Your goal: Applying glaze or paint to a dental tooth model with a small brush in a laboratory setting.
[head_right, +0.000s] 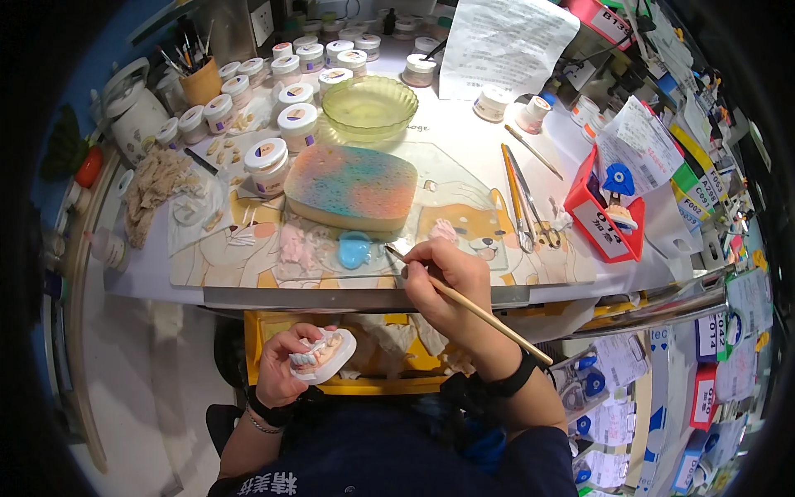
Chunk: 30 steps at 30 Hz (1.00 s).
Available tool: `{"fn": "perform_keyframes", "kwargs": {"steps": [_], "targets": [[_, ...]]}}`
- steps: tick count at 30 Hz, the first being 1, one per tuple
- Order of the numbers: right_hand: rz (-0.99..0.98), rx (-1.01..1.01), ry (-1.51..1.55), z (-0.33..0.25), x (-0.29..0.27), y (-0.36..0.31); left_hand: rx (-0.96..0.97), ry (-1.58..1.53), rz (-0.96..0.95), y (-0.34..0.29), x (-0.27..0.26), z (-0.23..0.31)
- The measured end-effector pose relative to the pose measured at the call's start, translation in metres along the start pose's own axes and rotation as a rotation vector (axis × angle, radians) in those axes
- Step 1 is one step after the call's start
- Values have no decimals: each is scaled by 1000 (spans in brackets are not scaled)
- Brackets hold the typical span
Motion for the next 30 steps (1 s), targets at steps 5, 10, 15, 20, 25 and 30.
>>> {"fn": "perform_keyframes", "kwargs": {"steps": [5, 10, 15, 20, 25, 30], "targets": [[-9, -127, -13, -18, 1, -17, 7, -4, 18, -1, -1, -4], [-320, -417, 147, -42, 32, -52, -14, 0, 49, -3, 0, -8], [-281, -341, 213, -37, 44, -61, -3, 10, 50, -1, 4, -8], [-295, -332, 214, -35, 45, -61, 8, 93, 46, -1, 6, -3], [-309, -329, 192, -37, 43, -61, 25, 117, 39, 1, 9, -2], [-310, -338, 170, -38, 44, -61, 15, 93, 40, 0, 8, -1]]}}
Point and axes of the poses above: each hand's wrist, its own y-axis towards the middle knuckle, its own x-axis out of the palm, z = x × y, the point moved 3 cm from there along y, towards the middle knuckle
